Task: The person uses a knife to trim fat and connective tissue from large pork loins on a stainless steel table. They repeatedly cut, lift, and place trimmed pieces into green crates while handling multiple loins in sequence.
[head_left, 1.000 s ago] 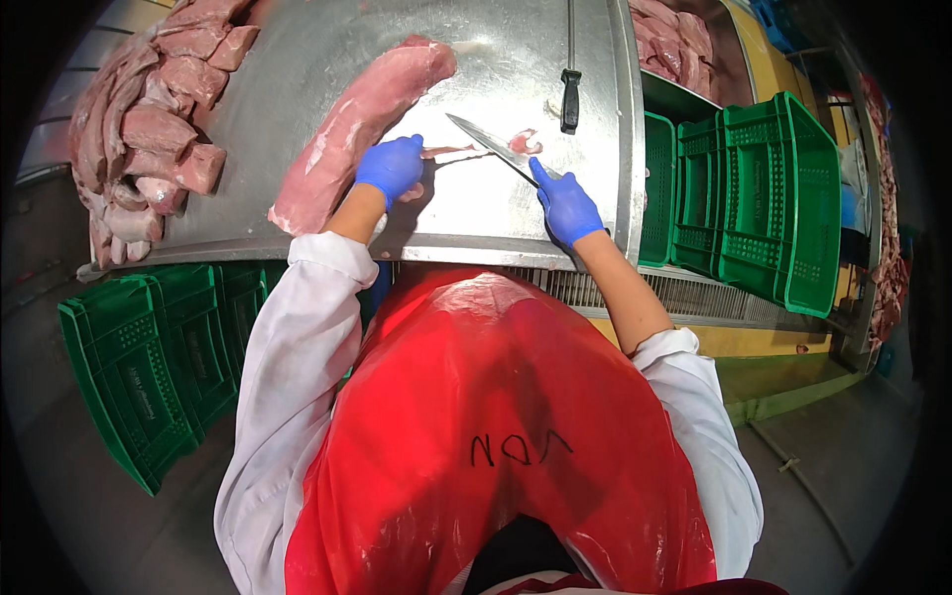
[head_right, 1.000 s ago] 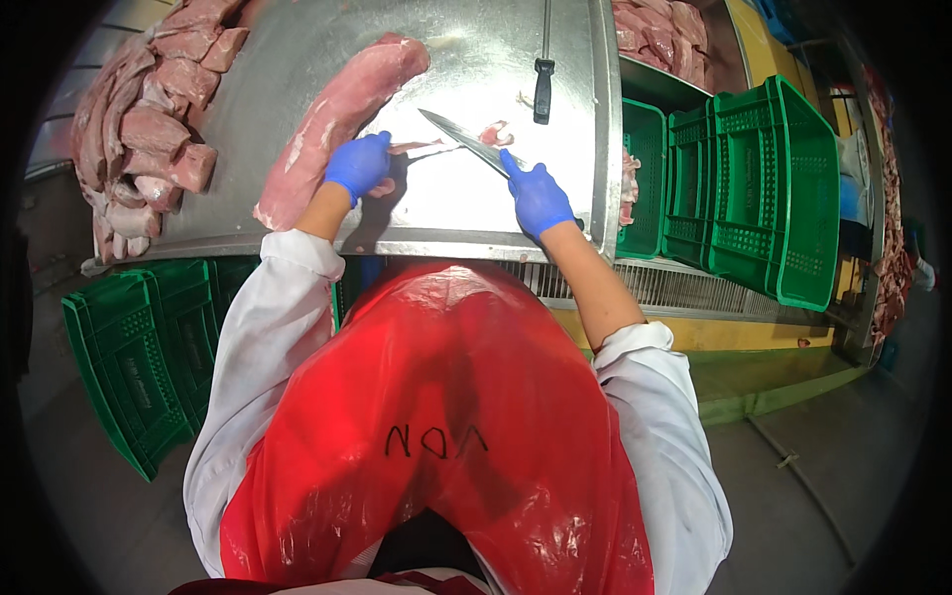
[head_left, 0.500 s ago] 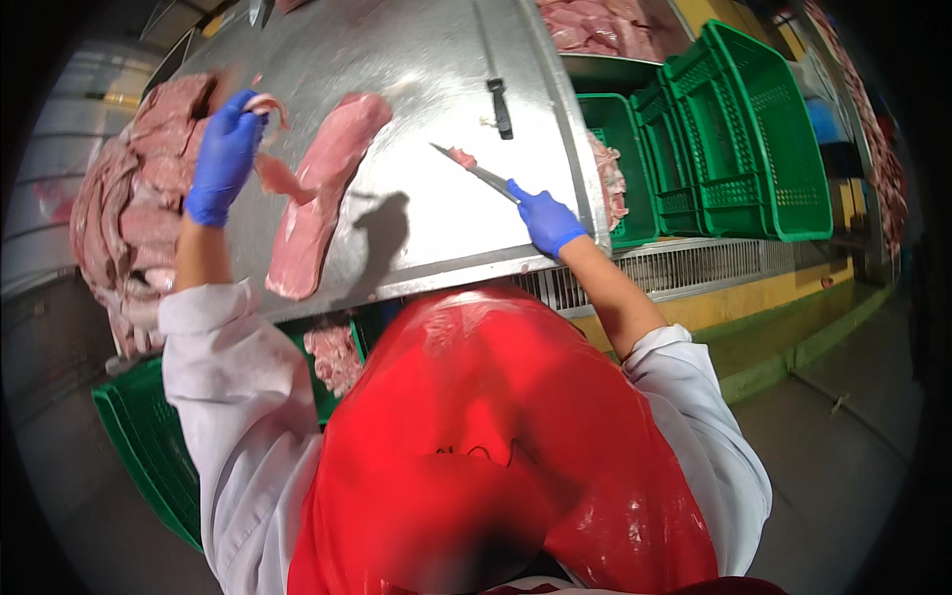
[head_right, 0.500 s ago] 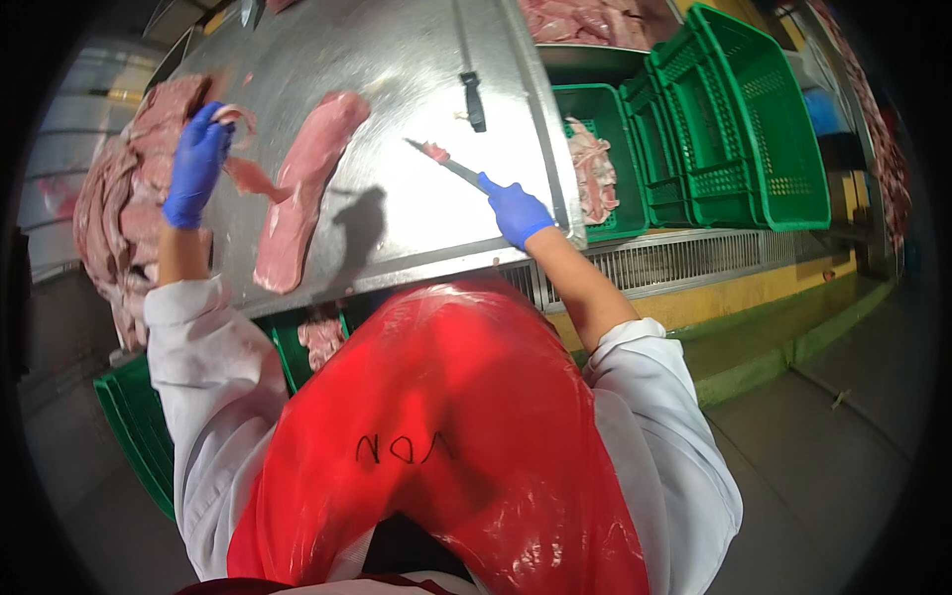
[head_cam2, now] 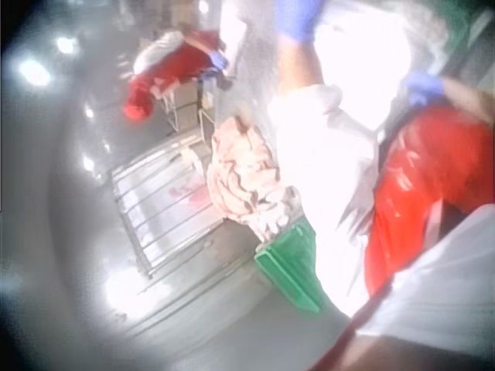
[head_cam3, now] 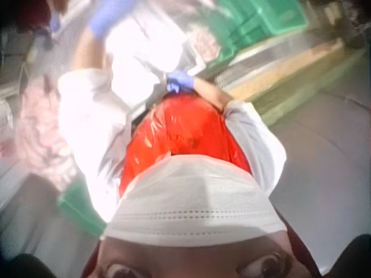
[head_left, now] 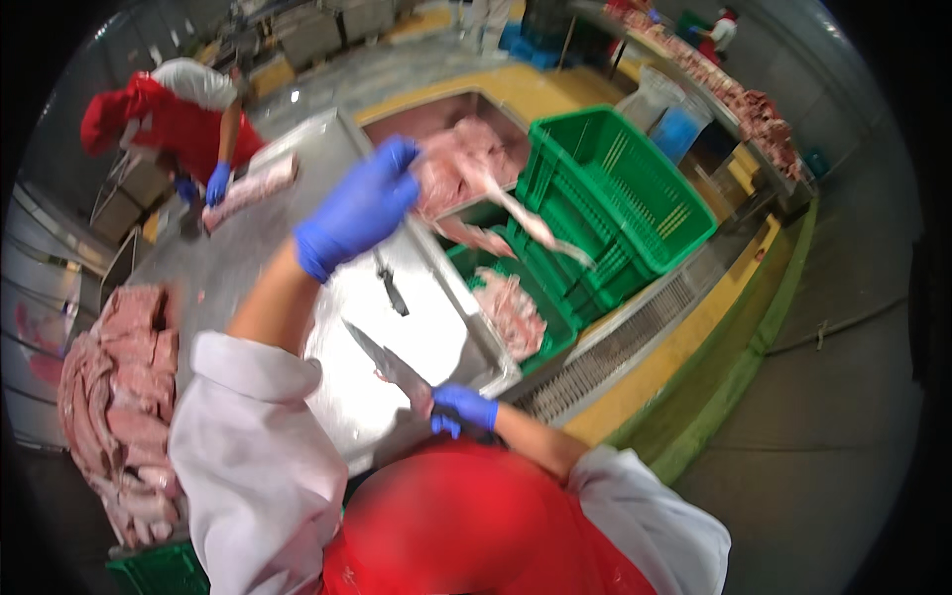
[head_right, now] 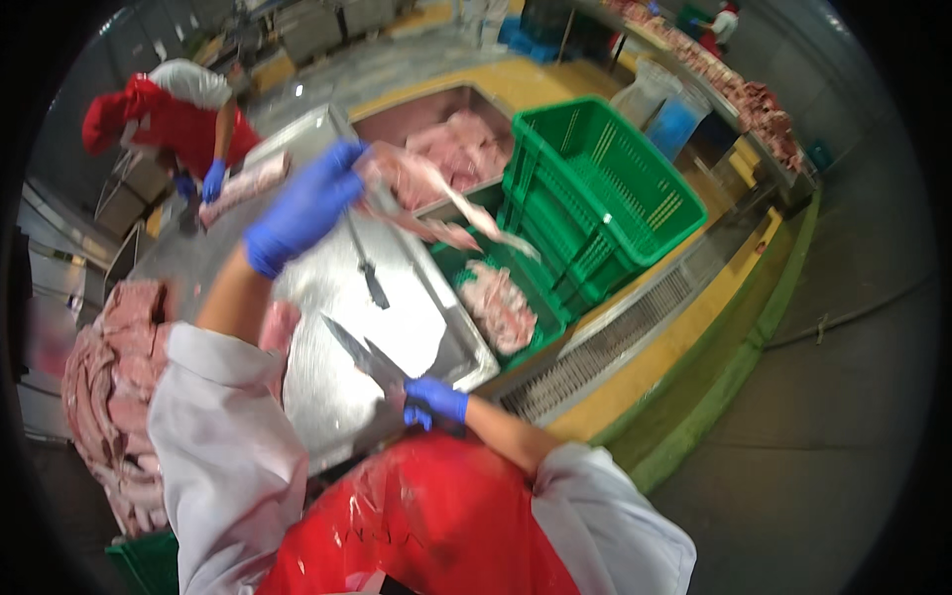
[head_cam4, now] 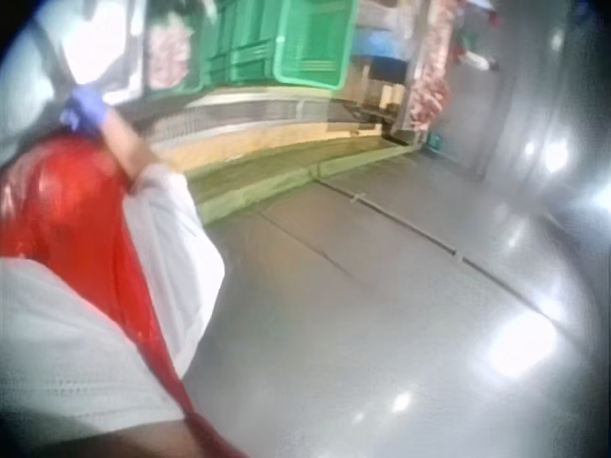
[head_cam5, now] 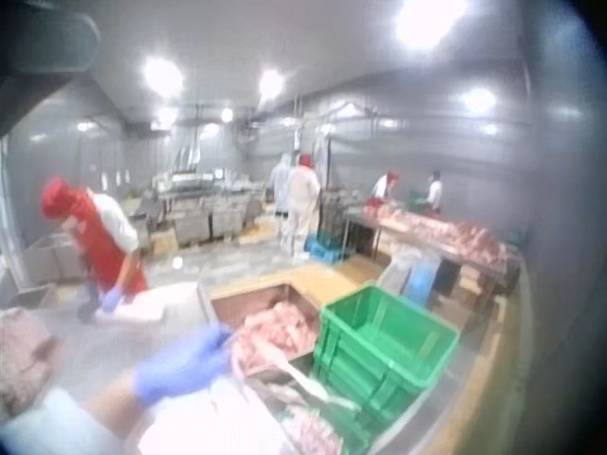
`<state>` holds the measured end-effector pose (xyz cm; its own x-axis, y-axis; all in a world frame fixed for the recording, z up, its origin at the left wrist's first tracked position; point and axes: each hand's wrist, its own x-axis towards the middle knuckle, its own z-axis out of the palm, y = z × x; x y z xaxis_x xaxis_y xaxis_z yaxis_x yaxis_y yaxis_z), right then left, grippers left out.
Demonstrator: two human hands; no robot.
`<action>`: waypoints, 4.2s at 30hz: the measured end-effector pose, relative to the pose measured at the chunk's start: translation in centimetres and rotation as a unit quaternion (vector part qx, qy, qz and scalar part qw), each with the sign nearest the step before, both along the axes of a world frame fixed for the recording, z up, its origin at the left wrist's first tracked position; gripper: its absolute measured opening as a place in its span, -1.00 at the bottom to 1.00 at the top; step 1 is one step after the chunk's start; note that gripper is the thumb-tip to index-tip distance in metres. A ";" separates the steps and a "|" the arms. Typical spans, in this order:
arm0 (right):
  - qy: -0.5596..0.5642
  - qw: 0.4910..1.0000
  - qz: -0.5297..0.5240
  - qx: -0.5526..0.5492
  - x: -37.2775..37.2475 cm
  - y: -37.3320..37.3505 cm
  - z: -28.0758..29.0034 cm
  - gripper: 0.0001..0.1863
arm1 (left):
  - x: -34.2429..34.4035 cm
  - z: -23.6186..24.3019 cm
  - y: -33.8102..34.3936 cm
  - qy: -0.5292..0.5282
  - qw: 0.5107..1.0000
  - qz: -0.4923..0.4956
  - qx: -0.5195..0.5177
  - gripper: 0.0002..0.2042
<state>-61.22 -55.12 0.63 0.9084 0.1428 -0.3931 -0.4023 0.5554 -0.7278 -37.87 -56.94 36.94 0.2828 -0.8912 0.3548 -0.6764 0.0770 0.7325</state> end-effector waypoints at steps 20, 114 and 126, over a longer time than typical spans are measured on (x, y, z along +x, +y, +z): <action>0.039 0.970 -0.236 0.035 -8.8 -7.2 4.0 -0.40 | -3.3 -37.4 19.0 -0.179 0.956 0.156 0.174 -0.86; -0.028 0.783 0.511 -0.353 30.8 17.1 7.7 -0.30 | -4.3 -31.3 61.2 0.175 0.742 0.647 -0.005 -0.93; 0.036 0.905 0.115 -0.408 38.6 9.7 3.7 -0.23 | -8.6 -43.7 73.6 0.181 0.585 0.662 0.433 -0.47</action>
<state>-22.66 -45.46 4.31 0.8590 -0.0402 -0.5104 -0.5023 -0.2596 -0.8248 -46.42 16.67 -6.77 0.8449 0.3917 -0.3644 0.4876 -0.8440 0.2234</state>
